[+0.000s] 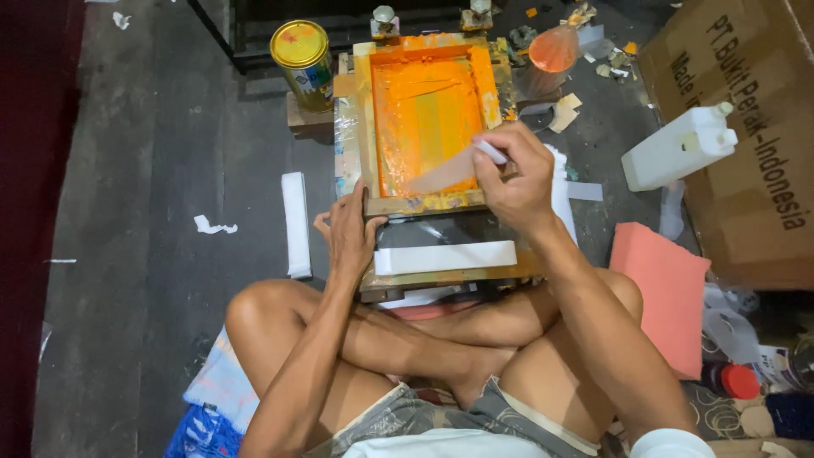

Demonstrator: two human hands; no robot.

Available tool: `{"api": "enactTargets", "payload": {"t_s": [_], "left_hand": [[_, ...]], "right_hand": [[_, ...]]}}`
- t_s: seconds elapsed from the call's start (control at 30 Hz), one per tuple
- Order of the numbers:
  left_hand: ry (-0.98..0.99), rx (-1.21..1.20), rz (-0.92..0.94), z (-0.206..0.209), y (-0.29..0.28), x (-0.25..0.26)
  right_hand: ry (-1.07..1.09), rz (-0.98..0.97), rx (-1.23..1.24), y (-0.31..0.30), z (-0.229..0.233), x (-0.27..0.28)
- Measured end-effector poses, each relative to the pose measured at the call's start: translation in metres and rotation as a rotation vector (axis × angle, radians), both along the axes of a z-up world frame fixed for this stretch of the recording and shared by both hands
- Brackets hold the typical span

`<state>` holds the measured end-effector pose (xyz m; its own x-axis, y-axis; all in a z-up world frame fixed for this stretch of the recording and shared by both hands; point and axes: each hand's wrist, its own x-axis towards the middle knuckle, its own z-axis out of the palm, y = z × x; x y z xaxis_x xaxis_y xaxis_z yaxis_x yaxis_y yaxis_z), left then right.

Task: The person sits on the floor and places a white rectangular sheet onto a wooden screen printing frame. They then use a squeegee to spread orange ink across the screen, repeatedly rolling it back and forth to ensure even coverage.

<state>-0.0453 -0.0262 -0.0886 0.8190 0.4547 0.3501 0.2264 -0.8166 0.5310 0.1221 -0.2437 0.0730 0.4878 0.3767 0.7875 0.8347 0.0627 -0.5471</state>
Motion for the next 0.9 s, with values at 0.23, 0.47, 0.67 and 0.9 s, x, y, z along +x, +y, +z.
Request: {"api": "enactTargets", "payload": {"t_s": [0.23,0.47,0.67,0.9], "left_hand": [[0.099,-0.153,0.029,0.069,0.032,-0.009],[-0.034,-0.968,0.019,0.089,0.108,-0.016],[-0.054,-0.949,0.127,0.047,0.154,-0.027],[0.019,-1.034,0.293,-0.062,0.189,-0.03]], "right_hand": [[-0.018,0.028,0.031,0.073,0.011,-0.028],[-0.135,0.301,-0.093,0.155,-0.028,-0.088],[0.177,0.335,-0.374,0.19,-0.08,-0.098],[0.894,0.285,-0.6,0.247,-0.147,-0.096]]}}
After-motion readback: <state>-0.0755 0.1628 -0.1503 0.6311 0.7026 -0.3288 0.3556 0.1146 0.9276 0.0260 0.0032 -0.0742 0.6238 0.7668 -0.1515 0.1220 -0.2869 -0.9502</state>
